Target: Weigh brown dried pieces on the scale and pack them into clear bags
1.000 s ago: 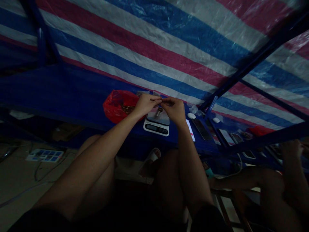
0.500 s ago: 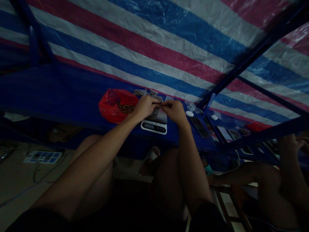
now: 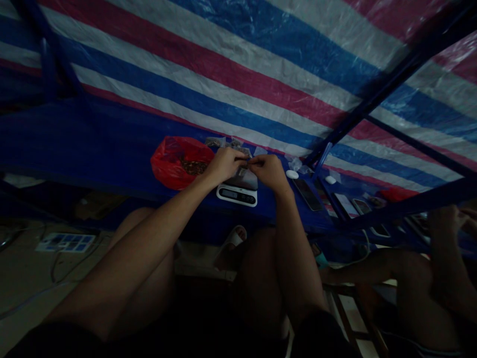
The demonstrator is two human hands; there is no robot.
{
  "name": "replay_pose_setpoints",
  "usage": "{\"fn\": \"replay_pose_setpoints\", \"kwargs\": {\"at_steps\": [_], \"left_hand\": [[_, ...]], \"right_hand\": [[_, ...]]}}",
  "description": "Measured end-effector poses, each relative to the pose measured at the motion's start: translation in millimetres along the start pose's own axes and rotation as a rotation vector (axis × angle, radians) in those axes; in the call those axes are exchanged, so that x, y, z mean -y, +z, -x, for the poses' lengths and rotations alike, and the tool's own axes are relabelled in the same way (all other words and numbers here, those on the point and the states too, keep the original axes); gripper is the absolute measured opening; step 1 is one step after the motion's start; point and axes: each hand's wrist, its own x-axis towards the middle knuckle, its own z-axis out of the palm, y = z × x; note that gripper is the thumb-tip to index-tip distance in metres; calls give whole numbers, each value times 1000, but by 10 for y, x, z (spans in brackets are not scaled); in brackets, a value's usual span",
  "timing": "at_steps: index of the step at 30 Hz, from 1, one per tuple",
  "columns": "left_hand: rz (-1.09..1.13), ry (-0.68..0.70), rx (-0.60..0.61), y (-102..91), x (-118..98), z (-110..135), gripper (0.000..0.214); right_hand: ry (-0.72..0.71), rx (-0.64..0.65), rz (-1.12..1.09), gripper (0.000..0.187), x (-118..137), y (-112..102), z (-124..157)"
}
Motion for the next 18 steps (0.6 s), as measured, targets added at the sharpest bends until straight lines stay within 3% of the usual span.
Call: {"fn": "replay_pose_setpoints", "kwargs": {"at_steps": [5,18], "left_hand": [[64,-62,-23,-11,-13,-7,24],[163,-58,-50,7,3,-33,23]], "right_hand": [[7,-11,-24,18,-47,9,-7],[8,26,-84,15,-107,16,-13]]}}
